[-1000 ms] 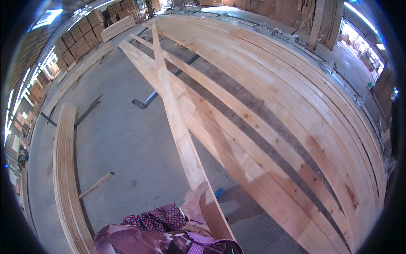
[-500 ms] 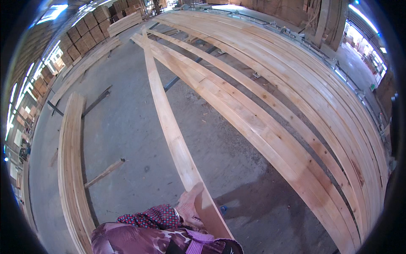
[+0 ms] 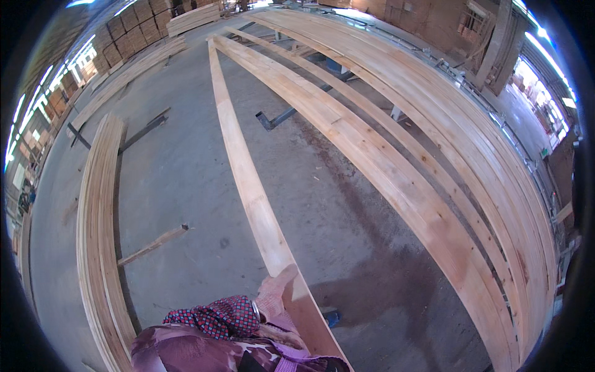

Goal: The person picks up wooden planks from the floor and stacks them on a table. They also pick up long, curved wooden pieces from the floor and stack them on a metal rack.

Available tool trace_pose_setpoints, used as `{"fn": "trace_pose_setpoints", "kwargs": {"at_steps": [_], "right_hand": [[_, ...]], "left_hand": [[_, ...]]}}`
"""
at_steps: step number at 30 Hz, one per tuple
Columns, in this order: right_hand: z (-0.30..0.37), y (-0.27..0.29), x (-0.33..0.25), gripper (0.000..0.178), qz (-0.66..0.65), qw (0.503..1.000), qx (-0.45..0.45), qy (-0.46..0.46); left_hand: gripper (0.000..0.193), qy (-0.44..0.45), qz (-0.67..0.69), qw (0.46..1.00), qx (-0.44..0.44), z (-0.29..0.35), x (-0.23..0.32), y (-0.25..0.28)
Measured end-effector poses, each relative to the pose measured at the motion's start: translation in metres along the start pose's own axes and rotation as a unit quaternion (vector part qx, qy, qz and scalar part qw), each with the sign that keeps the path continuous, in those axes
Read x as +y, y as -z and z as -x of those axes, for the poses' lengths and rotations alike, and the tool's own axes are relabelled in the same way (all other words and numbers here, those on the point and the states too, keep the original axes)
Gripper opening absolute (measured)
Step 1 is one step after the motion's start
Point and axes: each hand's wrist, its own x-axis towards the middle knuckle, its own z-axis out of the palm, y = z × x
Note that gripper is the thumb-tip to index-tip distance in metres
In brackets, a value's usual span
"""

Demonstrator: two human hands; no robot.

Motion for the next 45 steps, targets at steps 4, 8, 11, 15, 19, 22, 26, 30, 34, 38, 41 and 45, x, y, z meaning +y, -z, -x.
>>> {"fn": "trace_pose_setpoints", "kwargs": {"at_steps": [4, 8, 11, 15, 19, 22, 26, 30, 34, 38, 41, 45], "right_hand": [[0.022, 0.002, 0.003, 0.042, 0.007, 1.000, 0.000, -0.016], [0.044, 0.004, 0.012, 0.040, 0.015, 0.999, 0.004, -0.035], [0.060, 0.008, 0.023, 0.039, 0.023, 0.999, 0.004, -0.044], [0.076, 0.018, 0.047, 0.038, 0.041, 0.998, 0.008, -0.050], [0.085, 0.032, 0.090, 0.037, 0.059, 0.996, 0.018, -0.059], [0.094, 0.048, 0.138, 0.036, 0.075, 0.994, 0.033, -0.077], [0.125, 0.101, 0.205, 0.034, 0.117, 0.984, 0.055, -0.119], [0.173, 0.166, 0.246, 0.033, 0.246, 0.961, 0.066, -0.110], [0.168, 0.168, 0.231, 0.056, 0.120, 0.980, 0.146, -0.055], [0.157, 0.140, 0.181, 0.055, -0.659, 0.609, 0.120, -0.425], [0.176, 0.141, 0.157, 0.050, -0.628, 0.694, -0.017, -0.351], [0.210, 0.203, 0.164, 0.040, -0.506, 0.760, -0.305, -0.271]], "left_hand": [[0.039, 0.011, -0.005, 0.999, 0.038, 0.035, 0.034, 0.008], [0.034, -0.032, -0.063, 0.997, 0.009, 0.045, 0.045, 0.025], [0.040, -0.049, -0.091, 0.994, -0.046, 0.019, 0.043, 0.048], [0.048, -0.072, -0.067, 0.994, -0.057, -0.038, 0.038, 0.068], [0.052, -0.084, -0.019, 0.996, -0.012, -0.075, 0.049, 0.074], [0.051, -0.004, 0.008, 1.000, 0.011, -0.077, 0.032, 0.077], [0.051, 0.017, -0.017, 0.997, -0.068, -0.032, -0.073, 0.079], [0.053, 0.179, 0.049, 0.982, -0.036, 0.040, -0.196, 0.062], [0.050, 0.245, 0.000, 0.962, -0.123, 0.119, -0.242, 0.064], [0.050, 0.236, 0.016, 0.968, -0.081, 0.129, -0.232, 0.046], [0.050, 0.195, -0.023, 0.980, 0.000, 0.108, -0.209, 0.049], [0.049, 0.196, -0.082, 0.977, 0.001, 0.085, -0.196, 0.082]]}}
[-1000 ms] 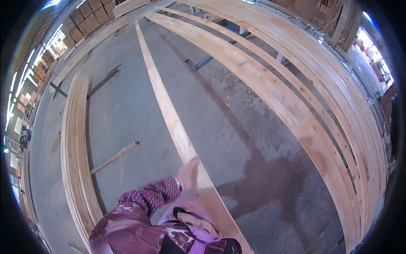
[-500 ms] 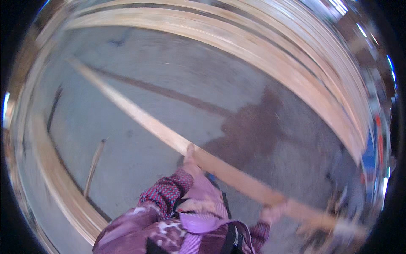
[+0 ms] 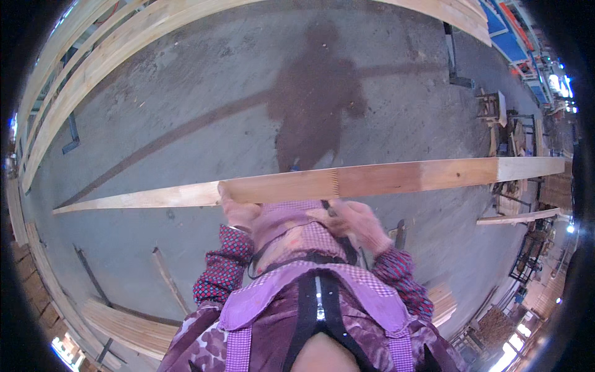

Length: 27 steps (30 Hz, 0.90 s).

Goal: The person picks up wooden planks from the floor and stacks them on a table. They also pick up long, curved wooden pieces from the floor and stack them on a metal rack.

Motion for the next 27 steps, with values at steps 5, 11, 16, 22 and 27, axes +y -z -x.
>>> {"fn": "trace_pose_setpoints", "kwargs": {"at_steps": [5, 11, 16, 22, 27], "right_hand": [[0.081, 0.074, -0.043, 0.029, 0.069, 0.926, 0.205, 0.308], [0.027, 0.187, -0.048, 0.041, 0.749, 0.556, 0.302, 0.194], [-0.008, 0.221, -0.016, 0.049, 0.740, 0.650, 0.074, -0.158], [-0.025, 0.205, -0.015, 0.055, 0.755, 0.641, 0.057, -0.124], [-0.033, 0.192, -0.009, 0.062, 0.755, 0.637, 0.053, -0.144]], "left_hand": [[0.052, -0.043, -0.027, 0.999, 0.003, -0.017, -0.026, 0.032], [0.095, -0.220, -0.495, 0.841, 0.000, -0.025, -0.030, 0.095], [0.099, -0.237, -0.544, 0.805, -0.002, -0.031, -0.037, 0.137], [0.084, -0.175, -0.533, 0.813, 0.158, -0.001, -0.012, 0.110], [0.047, -0.416, -0.880, 0.226, 0.033, -0.019, 0.040, 0.086]]}}
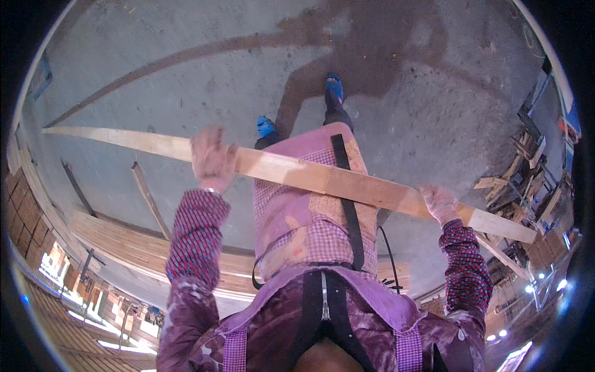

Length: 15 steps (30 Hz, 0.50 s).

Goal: The person picks up wooden planks from the floor and stacks them on a table. They also pick up long, curved wooden pieces from the floor and stack them on a metal rack.

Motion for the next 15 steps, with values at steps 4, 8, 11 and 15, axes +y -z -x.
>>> {"fn": "trace_pose_setpoints", "kwargs": {"at_steps": [4, 8, 11, 15], "right_hand": [[0.001, -0.001, 0.007, 0.064, 0.011, 1.000, 0.022, -0.011], [-0.004, -0.004, 0.006, 0.066, 0.000, 0.998, 0.029, -0.053], [-0.014, -0.008, 0.007, 0.065, 0.012, 0.999, -0.030, -0.036], [-0.034, -0.017, 0.024, 0.064, -0.052, 0.993, -0.097, -0.048]], "left_hand": [[0.035, -0.187, 0.022, 0.949, -0.253, -0.042, -0.030, -0.021], [0.040, -0.129, 0.074, 0.951, -0.272, -0.041, -0.032, -0.025], [0.042, -0.096, 0.073, 0.935, -0.334, -0.030, -0.024, -0.015], [0.040, -0.132, 0.064, 0.938, -0.313, -0.034, -0.014, -0.010]]}}
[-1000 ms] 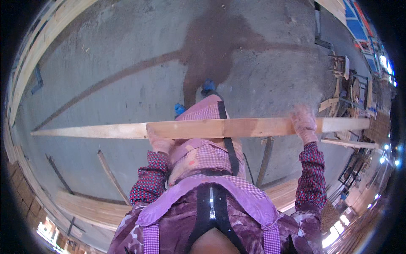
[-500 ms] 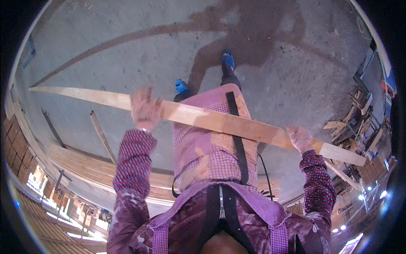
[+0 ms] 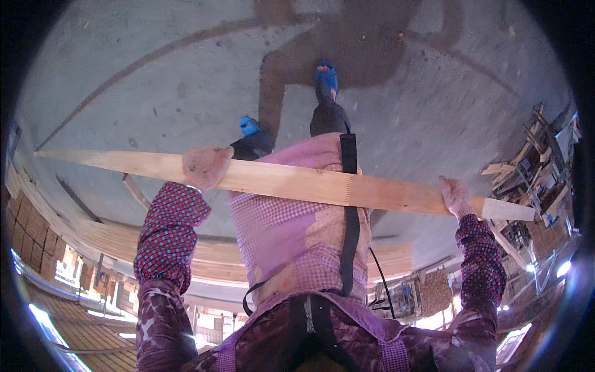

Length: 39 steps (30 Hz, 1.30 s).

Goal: The person picks up wooden planks from the floor and stacks them on a table. They also pick up long, curved wooden pieces from the floor and stack them on a metal rack.

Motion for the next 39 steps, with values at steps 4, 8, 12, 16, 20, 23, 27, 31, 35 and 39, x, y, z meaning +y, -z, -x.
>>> {"fn": "trace_pose_setpoints", "kwargs": {"at_steps": [4, 8, 12, 16, 20, 23, 27, 31, 35, 39], "right_hand": [[-0.041, -0.046, 0.006, 0.052, 0.034, 0.998, -0.050, 0.028], [-0.073, -0.148, -0.029, 0.032, -0.107, 0.978, -0.004, 0.180], [-0.077, -0.152, -0.028, 0.038, -0.047, 0.985, 0.013, 0.166], [-0.060, -0.092, -0.014, 0.047, -0.076, 0.995, 0.053, 0.042], [-0.031, -0.045, -0.014, 0.046, -0.057, 0.990, 0.126, -0.002], [0.000, -0.012, -0.001, 0.034, 0.011, 0.985, 0.174, -0.011], [0.070, 0.035, 0.050, 0.022, 0.101, 0.974, 0.197, -0.040], [0.100, 0.036, 0.050, 0.019, 0.094, 0.952, 0.291, -0.008], [0.063, 0.025, -0.029, 0.021, 0.104, 0.958, 0.241, 0.116], [0.042, 0.011, -0.120, 0.026, -0.038, 0.956, 0.249, 0.149]], "left_hand": [[0.031, -0.003, -0.105, 0.993, -0.052, -0.009, -0.001, -0.002], [0.025, 0.010, -0.059, 0.998, -0.012, 0.007, -0.007, -0.006], [0.019, 0.000, -0.152, 0.988, -0.017, 0.018, -0.018, 0.012], [0.020, 0.055, -0.182, 0.982, 0.010, -0.004, -0.023, 0.037], [0.020, 0.064, -0.160, 0.983, 0.060, -0.027, -0.024, 0.051], [0.030, 0.058, -0.170, 0.981, 0.073, -0.036, -0.032, 0.058], [0.053, 0.148, -0.107, 0.979, 0.095, -0.067, -0.041, 0.075], [0.056, 0.142, -0.035, 0.960, 0.239, -0.090, -0.003, 0.104], [0.062, -0.079, 0.189, 0.923, 0.327, -0.016, 0.063, 0.135], [0.080, -0.260, 0.001, 0.906, 0.334, 0.089, 0.112, 0.128]]}}
